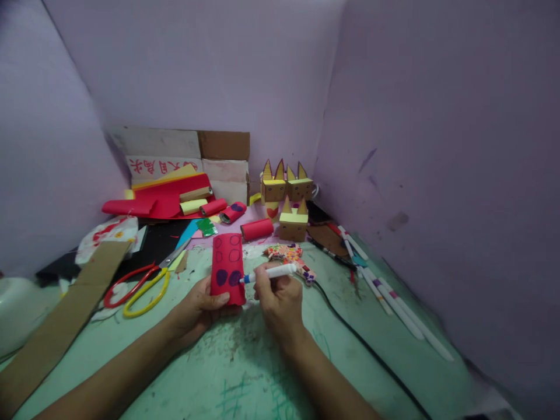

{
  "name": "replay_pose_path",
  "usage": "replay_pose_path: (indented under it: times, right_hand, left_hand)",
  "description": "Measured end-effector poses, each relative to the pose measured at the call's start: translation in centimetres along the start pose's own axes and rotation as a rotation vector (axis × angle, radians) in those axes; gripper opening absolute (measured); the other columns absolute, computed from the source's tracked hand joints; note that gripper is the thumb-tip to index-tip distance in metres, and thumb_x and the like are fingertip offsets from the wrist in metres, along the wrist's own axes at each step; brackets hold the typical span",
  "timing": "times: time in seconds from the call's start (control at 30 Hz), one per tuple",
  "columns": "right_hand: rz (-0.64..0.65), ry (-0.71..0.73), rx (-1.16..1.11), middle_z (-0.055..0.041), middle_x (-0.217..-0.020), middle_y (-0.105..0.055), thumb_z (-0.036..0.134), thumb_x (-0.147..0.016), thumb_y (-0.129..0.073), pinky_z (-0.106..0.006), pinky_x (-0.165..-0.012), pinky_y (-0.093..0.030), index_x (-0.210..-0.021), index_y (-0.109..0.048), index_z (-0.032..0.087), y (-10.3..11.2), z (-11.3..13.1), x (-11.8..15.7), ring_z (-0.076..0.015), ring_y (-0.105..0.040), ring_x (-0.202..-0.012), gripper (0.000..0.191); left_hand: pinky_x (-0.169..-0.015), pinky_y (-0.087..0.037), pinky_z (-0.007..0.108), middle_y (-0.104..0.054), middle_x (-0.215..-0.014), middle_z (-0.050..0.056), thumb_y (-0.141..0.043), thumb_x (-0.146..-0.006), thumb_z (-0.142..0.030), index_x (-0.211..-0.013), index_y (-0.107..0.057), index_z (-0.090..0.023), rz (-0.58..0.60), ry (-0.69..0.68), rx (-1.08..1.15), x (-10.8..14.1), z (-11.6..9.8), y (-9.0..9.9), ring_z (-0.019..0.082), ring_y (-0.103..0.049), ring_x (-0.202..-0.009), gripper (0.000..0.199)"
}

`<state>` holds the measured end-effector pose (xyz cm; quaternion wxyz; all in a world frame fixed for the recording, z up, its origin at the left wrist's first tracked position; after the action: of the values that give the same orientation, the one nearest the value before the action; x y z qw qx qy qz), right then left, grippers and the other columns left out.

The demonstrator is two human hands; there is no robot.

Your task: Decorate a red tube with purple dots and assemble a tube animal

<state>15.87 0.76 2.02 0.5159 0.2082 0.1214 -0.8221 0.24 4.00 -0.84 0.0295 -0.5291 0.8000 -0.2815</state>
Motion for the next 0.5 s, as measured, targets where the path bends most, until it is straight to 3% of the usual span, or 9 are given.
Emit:
replay_pose_path:
  times: [0.5]
  right_hand:
    - [-0.023,0.018,-0.045,0.0014,-0.051,-0.061,0.040,-0.087,-0.060,-0.024,-0.042,-0.050,-0.077,-0.065,0.017,0.02,0.30,-0.10,-0.0142,-0.061,-0.043,0.026]
  left_hand:
    - [-0.066,-0.058,0.034,-0.072,-0.088,0.008,-0.094,-0.042,-0.024,-0.100,-0.064,-0.013,-0.024,0.001,-0.010,0.18,-0.10,-0.05,0.020,-0.066,-0.075,0.066]
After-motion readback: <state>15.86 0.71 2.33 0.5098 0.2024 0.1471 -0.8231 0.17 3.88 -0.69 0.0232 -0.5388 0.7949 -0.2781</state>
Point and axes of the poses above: each hand's wrist, its own x-axis away from the middle knuckle, its own y-axis out of the back of the hand, z = x × y, the point moved 4 cm from there along -x, towards the middle knuckle
